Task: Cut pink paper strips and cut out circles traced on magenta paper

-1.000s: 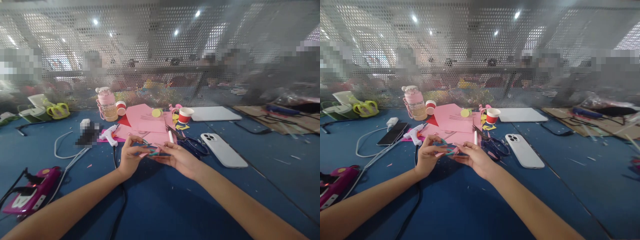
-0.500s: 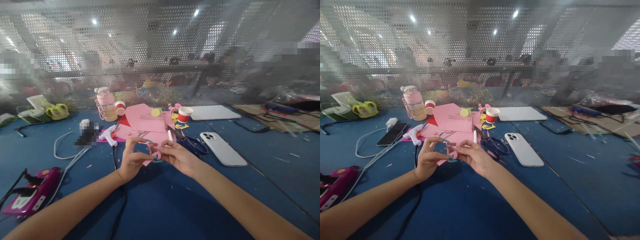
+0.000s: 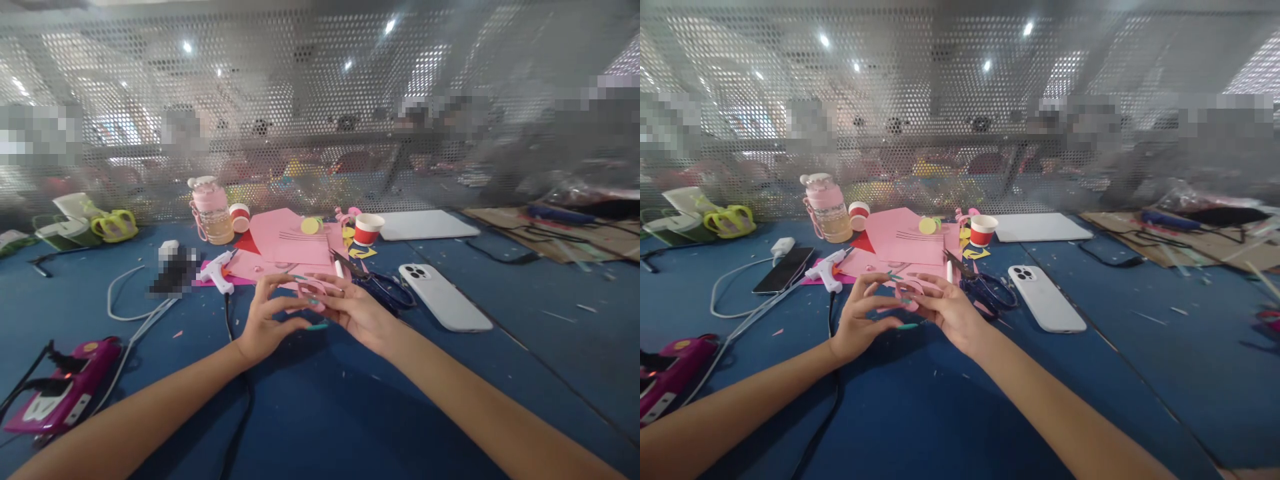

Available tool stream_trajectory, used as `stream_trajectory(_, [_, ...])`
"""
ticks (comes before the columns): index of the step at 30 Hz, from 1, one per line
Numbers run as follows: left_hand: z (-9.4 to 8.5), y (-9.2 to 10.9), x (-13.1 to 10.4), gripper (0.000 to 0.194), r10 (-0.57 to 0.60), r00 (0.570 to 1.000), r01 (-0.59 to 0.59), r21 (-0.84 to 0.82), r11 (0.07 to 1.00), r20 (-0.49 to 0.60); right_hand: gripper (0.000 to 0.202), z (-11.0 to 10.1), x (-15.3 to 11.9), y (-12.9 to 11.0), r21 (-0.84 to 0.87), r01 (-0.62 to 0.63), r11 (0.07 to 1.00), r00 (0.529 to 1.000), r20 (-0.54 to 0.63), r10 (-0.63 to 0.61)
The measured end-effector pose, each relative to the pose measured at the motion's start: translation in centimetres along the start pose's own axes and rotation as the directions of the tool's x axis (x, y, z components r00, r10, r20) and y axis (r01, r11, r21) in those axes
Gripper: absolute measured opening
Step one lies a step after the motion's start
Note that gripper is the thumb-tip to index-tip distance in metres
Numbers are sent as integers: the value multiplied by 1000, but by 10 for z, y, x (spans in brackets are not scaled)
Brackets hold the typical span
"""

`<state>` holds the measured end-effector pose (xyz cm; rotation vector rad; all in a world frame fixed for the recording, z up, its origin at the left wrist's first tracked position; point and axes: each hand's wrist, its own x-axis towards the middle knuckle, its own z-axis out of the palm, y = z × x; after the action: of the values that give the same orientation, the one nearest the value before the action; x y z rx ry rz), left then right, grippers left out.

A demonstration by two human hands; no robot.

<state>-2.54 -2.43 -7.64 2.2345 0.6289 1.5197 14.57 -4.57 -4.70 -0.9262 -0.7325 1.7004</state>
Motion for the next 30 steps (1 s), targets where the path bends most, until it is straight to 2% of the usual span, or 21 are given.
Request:
stream_trajectory(2, [1, 2, -1, 53, -132, 991, 128, -88, 988, -30, 42, 0, 1, 2, -36, 46, 998, 999, -18, -46])
stream_trajectory(4, [4, 5, -1, 58, -301, 952, 284, -203, 937, -58, 41, -1, 2, 5, -121, 131, 984, 990, -44, -137])
stream_trajectory(6, [7, 9, -1, 47, -479, 877, 454, -284, 844, -21, 40, -1, 3, 8, -234, 244, 941, 963, -59, -264])
stream_trajectory(8, [10, 13, 2, 38, -606, 790, 603, -298, 740, 91, 39, 0, 3, 11, -310, 335, 890, 930, -44, -366])
stream_trajectory(10, [13, 16, 5, 36, -658, 717, 696, -283, 660, 231, 37, 1, 3, 13, -323, 373, 870, 918, -11, -398])
stream_trajectory(12, [15, 18, 8, 39, -673, 669, 743, -285, 605, 314, 35, 3, 2, 14, -304, 381, 873, 918, 13, -396])
stream_trajectory(18, [16, 22, 12, 48, -717, 550, 834, -318, 450, 428, 33, 11, -3, 22, -276, 369, 888, 921, -19, -388])
stream_trajectory(20, [15, 22, 12, 51, -712, 543, 836, -360, 413, 445, 32, 12, -5, 22, -270, 344, 899, 933, -9, -359])
stream_trajectory(23, [12, 19, 11, 50, -704, 573, 811, -412, 415, 420, 31, 10, -6, 15, -220, 325, 920, 946, 62, -320])
stream_trajectory(27, [9, 15, 10, 46, -697, 604, 789, -413, 455, 386, 26, 2, -3, 1, -87, 298, 951, 946, 160, -282])
stream_trajectory(30, [8, 13, 9, 44, -683, 628, 776, -362, 516, 373, 26, -5, 1, -4, -117, 325, 938, 941, 141, -308])
